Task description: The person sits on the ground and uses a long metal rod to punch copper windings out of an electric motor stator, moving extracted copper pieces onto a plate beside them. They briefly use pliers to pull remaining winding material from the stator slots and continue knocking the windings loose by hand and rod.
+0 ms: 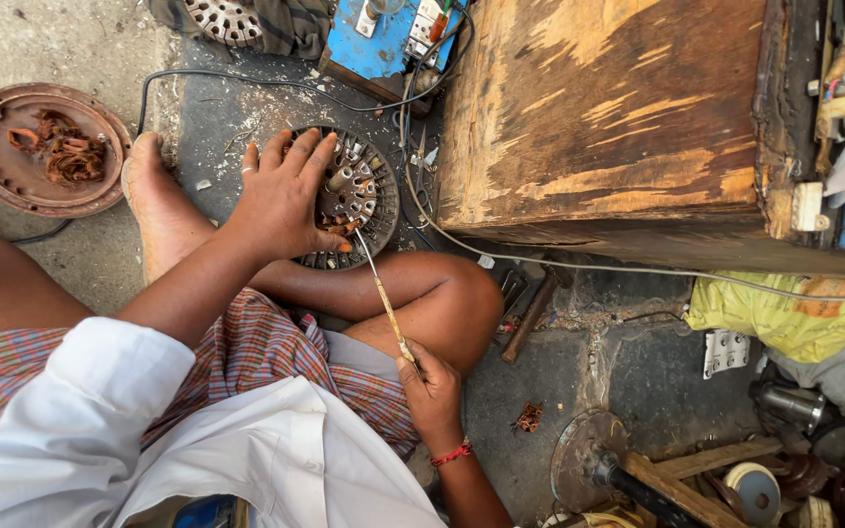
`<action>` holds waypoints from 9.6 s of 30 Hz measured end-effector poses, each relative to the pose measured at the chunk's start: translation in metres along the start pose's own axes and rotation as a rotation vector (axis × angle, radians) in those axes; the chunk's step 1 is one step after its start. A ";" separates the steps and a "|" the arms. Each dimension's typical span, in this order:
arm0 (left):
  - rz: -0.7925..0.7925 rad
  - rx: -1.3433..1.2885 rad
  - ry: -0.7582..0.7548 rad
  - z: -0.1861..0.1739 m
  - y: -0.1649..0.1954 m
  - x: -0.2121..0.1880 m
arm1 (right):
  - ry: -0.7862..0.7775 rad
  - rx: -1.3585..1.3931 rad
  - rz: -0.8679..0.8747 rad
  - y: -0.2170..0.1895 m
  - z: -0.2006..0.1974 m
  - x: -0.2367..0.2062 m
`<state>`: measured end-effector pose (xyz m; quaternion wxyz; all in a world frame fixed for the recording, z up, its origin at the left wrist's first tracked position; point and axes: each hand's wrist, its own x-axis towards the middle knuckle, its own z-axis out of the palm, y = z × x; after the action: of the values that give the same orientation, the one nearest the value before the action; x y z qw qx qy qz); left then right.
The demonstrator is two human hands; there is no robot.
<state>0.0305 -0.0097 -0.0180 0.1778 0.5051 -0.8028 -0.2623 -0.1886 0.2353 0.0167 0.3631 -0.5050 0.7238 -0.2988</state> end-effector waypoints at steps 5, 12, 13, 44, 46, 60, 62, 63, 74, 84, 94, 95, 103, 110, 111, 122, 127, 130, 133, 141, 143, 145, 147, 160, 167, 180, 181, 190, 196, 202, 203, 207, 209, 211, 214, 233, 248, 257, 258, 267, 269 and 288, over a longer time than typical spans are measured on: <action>0.020 0.006 -0.024 0.000 -0.004 0.000 | 0.015 -0.111 -0.145 0.000 -0.001 0.003; 0.038 0.006 -0.019 0.004 -0.008 -0.002 | -0.009 -0.171 -0.176 -0.011 0.004 0.022; 0.035 0.007 -0.023 0.005 -0.009 -0.002 | -0.022 -0.152 -0.170 -0.014 0.004 0.023; -0.003 -0.013 0.011 0.022 0.000 0.006 | -0.078 -0.276 0.170 -0.040 0.002 0.023; 0.007 0.003 0.009 0.017 0.001 0.006 | -0.029 -0.271 0.042 -0.033 0.020 0.015; 0.138 0.149 -0.056 -0.002 0.002 0.016 | -0.106 -0.262 0.034 -0.052 0.037 0.010; 0.112 0.157 -0.090 0.003 0.004 0.015 | -0.081 -0.257 -0.032 -0.060 0.034 0.008; 0.081 0.156 -0.118 0.005 0.006 0.015 | -0.071 -0.253 -0.072 -0.064 0.032 0.009; -0.040 0.109 -0.173 0.010 0.021 0.015 | -0.291 -0.536 0.004 -0.109 -0.029 0.039; -0.056 0.063 -0.128 0.011 0.021 0.019 | -0.339 -0.764 -0.162 -0.090 -0.062 0.057; -0.045 0.076 -0.076 0.017 0.022 0.014 | -0.229 -0.734 -0.237 -0.069 -0.058 0.056; -0.061 0.071 -0.076 0.016 0.022 0.014 | -0.244 -0.758 -0.202 -0.075 -0.060 0.059; -0.125 0.014 -0.109 0.020 0.027 0.015 | -0.409 -0.973 -0.105 -0.138 -0.083 0.086; -0.145 0.006 -0.137 0.030 0.024 0.023 | -0.586 -0.998 -0.129 -0.185 -0.095 0.120; -0.146 -0.003 -0.128 0.032 0.023 0.024 | -0.610 -0.980 -0.158 -0.190 -0.095 0.124; -0.089 -0.048 -0.012 0.025 0.022 0.015 | -0.382 -0.540 -0.005 -0.127 -0.088 0.086; -0.031 0.158 -0.086 0.019 0.023 0.007 | -0.195 -0.556 -0.169 -0.059 -0.062 0.055; 0.053 0.275 -0.066 0.018 0.022 0.006 | -0.202 -0.570 -0.122 -0.048 -0.060 0.049; 0.114 0.227 -0.036 0.018 0.017 0.006 | -0.223 -0.578 -0.073 -0.052 -0.062 0.050; 0.108 0.175 0.009 0.028 0.014 0.000 | -0.309 -0.712 -0.102 -0.085 -0.073 0.068; 0.095 0.146 0.020 0.029 0.015 0.000 | -0.358 -0.800 -0.037 -0.099 -0.081 0.076; 0.083 0.146 0.011 0.029 0.016 0.002 | -0.410 -0.857 -0.002 -0.113 -0.086 0.084; 0.065 0.138 0.012 0.030 0.017 0.003 | -0.447 -0.872 -0.058 -0.126 -0.091 0.094; 0.091 0.050 0.090 0.029 0.008 0.010 | -0.365 -0.514 -0.012 -0.094 -0.096 0.086; 0.110 0.045 0.072 0.016 -0.002 0.012 | -0.232 -0.440 0.233 -0.046 -0.133 0.030; -0.529 -1.814 -0.024 0.014 -0.041 -0.052 | 0.033 -0.495 -0.143 -0.041 0.022 0.067; -0.572 -1.921 -0.091 0.014 -0.040 -0.057 | 0.014 -0.530 -0.145 -0.045 0.023 0.068; -0.645 -2.085 -0.291 0.035 -0.009 -0.062 | 0.002 -0.681 -0.271 -0.076 0.008 0.085; -0.520 -2.081 -0.306 0.062 -0.005 -0.063 | -0.125 -0.091 -0.341 -0.105 0.017 0.113; -0.507 -2.016 -0.355 0.071 -0.003 -0.061 | -0.181 -0.046 -0.446 -0.123 0.033 0.124; -0.523 -1.983 -0.357 0.072 -0.001 -0.061 | -0.175 -0.058 -0.458 -0.124 0.034 0.123; -0.439 -1.987 -0.330 0.071 0.007 -0.064 | -0.106 -0.097 -0.465 -0.119 0.036 0.118; -0.466 -1.972 -0.319 0.070 0.011 -0.066 | -0.094 -0.022 -0.427 -0.115 0.037 0.114; -0.507 -1.914 -0.297 0.068 0.013 -0.067 | -0.077 0.011 -0.433 -0.110 0.037 0.113; -0.528 -1.891 -0.275 0.068 0.017 -0.068 | -0.040 0.006 -0.469 -0.102 0.037 0.111; -0.525 -1.941 -0.286 0.078 0.013 -0.067 | 0.040 0.257 -0.393 -0.083 0.048 0.106; -0.611 -1.926 -0.395 0.075 0.003 -0.066 | -0.131 -0.330 -0.914 -0.122 0.012 0.151; -0.598 -1.902 -0.374 0.088 -0.004 -0.070 | -0.194 -0.275 -0.954 -0.105 0.010 0.170; -0.592 -1.893 -0.374 0.089 -0.004 -0.070 | -0.192 -0.241 -0.928 -0.100 0.012 0.169; -0.585 -1.885 -0.372 0.080 -0.003 -0.069 | -0.082 0.325 -0.565 -0.063 0.051 0.158; -0.629 -1.871 -0.356 0.077 -0.001 -0.069 | -0.103 0.439 -0.464 -0.063 0.054 0.155; -0.469 -1.903 -0.337 0.074 0.007 -0.069 | 0.110 -0.162 -0.860 -0.077 0.043 0.126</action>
<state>0.0139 0.0729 -0.0743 0.3363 0.2540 -0.1524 -0.8940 -0.1417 0.0889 0.0257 0.1257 -0.7706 0.4870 -0.3915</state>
